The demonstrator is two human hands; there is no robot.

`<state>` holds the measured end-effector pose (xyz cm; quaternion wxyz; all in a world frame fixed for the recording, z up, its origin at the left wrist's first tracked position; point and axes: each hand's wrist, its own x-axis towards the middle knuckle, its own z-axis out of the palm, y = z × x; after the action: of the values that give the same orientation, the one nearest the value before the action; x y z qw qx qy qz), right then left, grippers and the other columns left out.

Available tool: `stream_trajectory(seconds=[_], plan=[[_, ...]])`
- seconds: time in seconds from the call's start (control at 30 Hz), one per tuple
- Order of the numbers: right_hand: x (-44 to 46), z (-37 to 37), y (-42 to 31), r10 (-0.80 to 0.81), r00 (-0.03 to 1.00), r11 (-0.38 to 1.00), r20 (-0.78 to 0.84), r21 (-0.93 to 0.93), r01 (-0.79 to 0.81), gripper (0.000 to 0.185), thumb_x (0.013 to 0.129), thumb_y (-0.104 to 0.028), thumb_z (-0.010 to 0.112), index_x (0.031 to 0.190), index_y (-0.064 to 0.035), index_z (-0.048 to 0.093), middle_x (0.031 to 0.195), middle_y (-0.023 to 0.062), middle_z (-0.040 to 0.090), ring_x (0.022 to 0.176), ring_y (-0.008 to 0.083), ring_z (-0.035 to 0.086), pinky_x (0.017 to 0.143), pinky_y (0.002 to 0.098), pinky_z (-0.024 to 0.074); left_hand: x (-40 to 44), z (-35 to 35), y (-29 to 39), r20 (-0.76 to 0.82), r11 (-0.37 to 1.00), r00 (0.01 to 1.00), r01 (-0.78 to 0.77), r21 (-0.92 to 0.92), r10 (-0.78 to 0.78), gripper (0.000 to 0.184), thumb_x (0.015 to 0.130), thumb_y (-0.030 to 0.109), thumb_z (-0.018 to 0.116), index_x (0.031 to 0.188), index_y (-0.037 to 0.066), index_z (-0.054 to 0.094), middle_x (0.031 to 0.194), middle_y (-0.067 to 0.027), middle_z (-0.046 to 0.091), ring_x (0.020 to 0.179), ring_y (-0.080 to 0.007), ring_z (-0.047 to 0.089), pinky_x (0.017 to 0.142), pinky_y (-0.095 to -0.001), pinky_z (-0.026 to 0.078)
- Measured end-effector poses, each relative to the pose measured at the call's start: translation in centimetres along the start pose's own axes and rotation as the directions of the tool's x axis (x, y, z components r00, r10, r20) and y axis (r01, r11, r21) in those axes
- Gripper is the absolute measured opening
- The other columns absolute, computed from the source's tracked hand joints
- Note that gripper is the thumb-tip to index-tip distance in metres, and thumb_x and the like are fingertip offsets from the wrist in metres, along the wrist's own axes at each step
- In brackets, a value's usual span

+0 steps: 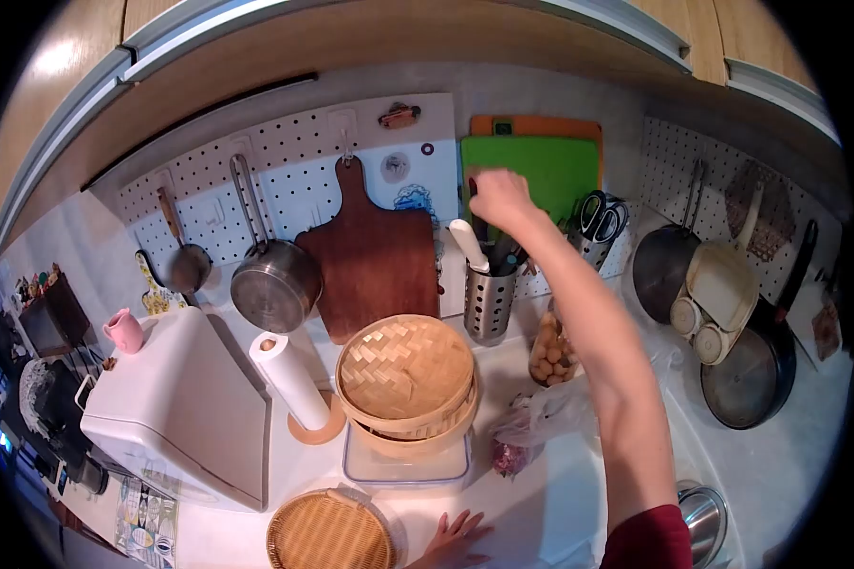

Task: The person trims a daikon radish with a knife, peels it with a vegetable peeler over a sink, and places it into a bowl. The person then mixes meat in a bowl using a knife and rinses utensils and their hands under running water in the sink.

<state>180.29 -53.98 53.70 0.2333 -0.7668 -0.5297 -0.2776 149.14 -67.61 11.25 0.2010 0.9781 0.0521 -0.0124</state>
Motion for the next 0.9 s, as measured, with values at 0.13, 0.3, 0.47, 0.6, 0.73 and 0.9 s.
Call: stream_trajectory(seconds=[0.13,0.3,0.47,0.6,0.73,0.9], plan=[[1.7,-6.7,-1.9,0.086,0.983,0.996,-0.162,-0.003,-0.088,0.022,0.065,-0.013,0.056,0.082,-0.003,0.065,0.086,0.021,0.063,0.084,0.036,0.061,0.076,0.0433,0.0482,-0.1,0.1,-0.1,0.033,1.0,0.999,0.013,-0.013,-0.012,0.075,0.066,0.05,0.065,0.129,0.016,0.041,0.14,-0.0142,0.024,0.131,-0.0355,0.014,0.099,-0.064,0.013],[-2.8,-16.2,-4.4,-0.07,0.747,0.976,-0.661,0.108,0.187,0.032,0.068,-0.027,0.065,0.088,-0.0029,0.058,0.077,0.0185,0.062,0.077,0.0355,0.061,0.069,0.0421,0.0476,-0.6,0.7,0.0,0.062,0.997,0.997,0.037,0.065,-0.041,0.069,0.073,0.06,0.052,0.131,0.027,0.036,0.141,-0.0056,0.024,0.133,-0.0271,0.015,0.102,-0.0595,0.012],[-12.0,-23.0,-7.4,-0.01,0.633,0.916,-0.774,0.246,0.316,0.024,0.071,-0.02,0.07,0.081,-0.0028,0.056,0.066,0.0004,0.054,0.06,0.0096,0.049,0.052,0.0227,0.0386,-0.5,3.6,-1.1,-0.034,0.982,0.999,-0.004,0.188,0.011,0.072,0.073,0.064,0.049,0.133,0.028,0.034,0.142,-0.0074,0.023,0.132,-0.0298,0.016,0.102,-0.06,0.011],[-20.5,-24.8,-8.8,0.235,0.657,0.725,-0.716,0.579,0.372,0.02,0.074,-0.013,0.069,0.084,-0.0018,0.055,0.072,0.0022,0.057,0.059,0.0063,0.052,0.048,0.0179,0.0381,-0.5,4.9,-1.4,-0.074,0.976,0.997,0.011,0.219,0.005,0.07,0.073,0.062,0.05,0.132,0.028,0.036,0.141,-0.0059,0.026,0.133,-0.0266,0.015,0.102,-0.0598,0.009],[-31.8,-25.9,-8.8,0.386,0.707,0.573,-0.593,0.755,0.32,0.019,0.079,-0.008,0.061,0.09,0.0017,0.05,0.068,0.0084,0.056,0.049,0.0118,0.052,0.047,0.0219,0.0408,-1.2,4.5,-1.2,-0.118,0.993,0.993,-0.006,0.118,0.02,0.068,0.07,0.058,0.057,0.13,0.027,0.041,0.14,-0.0046,0.028,0.133,-0.0255,0.015,0.102,-0.0599,0.009],[-47.5,-26.8,-11.9,0.683,0.593,0.412,-0.428,0.895,0.171,0.021,0.082,-0.008,0.057,0.095,-0.0004,0.043,0.065,0.0133,0.057,0.047,0.0193,0.055,0.049,0.0287,0.0471,-2.6,6.7,0.5,-0.403,0.827,0.912,-0.167,-0.536,-0.077,0.04,0.073,0.024,0.066,0.11,0.011,0.057,0.121,-0.0129,0.051,0.113,-0.0315,0.046,0.097,-0.0418,0.033]])
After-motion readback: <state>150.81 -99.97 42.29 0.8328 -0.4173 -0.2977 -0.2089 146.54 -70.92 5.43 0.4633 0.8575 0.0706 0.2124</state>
